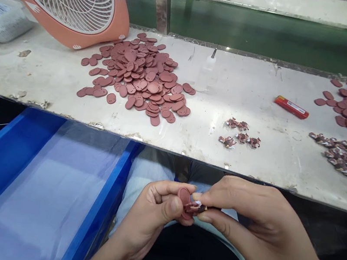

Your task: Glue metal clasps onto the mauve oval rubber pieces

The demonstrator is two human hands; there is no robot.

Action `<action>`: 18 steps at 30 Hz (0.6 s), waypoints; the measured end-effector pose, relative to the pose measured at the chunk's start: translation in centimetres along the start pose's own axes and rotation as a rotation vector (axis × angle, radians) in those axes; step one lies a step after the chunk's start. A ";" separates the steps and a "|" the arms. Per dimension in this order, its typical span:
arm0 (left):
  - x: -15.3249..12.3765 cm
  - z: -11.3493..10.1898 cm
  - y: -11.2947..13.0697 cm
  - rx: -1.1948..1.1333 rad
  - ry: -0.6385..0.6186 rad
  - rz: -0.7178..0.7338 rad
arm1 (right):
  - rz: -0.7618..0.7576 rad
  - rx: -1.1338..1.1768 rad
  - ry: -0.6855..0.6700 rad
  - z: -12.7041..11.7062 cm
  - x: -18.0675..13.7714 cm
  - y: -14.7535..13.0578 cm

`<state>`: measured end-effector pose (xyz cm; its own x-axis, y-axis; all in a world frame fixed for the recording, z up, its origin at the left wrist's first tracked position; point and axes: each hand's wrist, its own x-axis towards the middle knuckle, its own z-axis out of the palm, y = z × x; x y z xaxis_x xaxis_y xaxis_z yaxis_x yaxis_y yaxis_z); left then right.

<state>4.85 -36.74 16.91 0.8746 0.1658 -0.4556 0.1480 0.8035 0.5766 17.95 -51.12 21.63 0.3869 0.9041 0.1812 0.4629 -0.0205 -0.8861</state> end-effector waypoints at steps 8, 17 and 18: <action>0.0 0.2 -0.2 -0.052 -0.013 0.008 | -0.043 -0.045 -0.025 -0.1 0.4 -0.5; -1.1 0.9 0.3 -0.069 -0.060 -0.014 | -0.114 -0.048 -0.093 -0.6 -0.6 -1.3; -1.3 1.0 0.3 -0.070 -0.073 -0.019 | -0.114 -0.038 -0.096 -0.6 -1.0 -1.4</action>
<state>4.25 -37.27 18.32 0.9037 0.1095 -0.4138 0.1349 0.8446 0.5181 17.36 -52.22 22.98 0.2528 0.9382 0.2364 0.5299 0.0702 -0.8451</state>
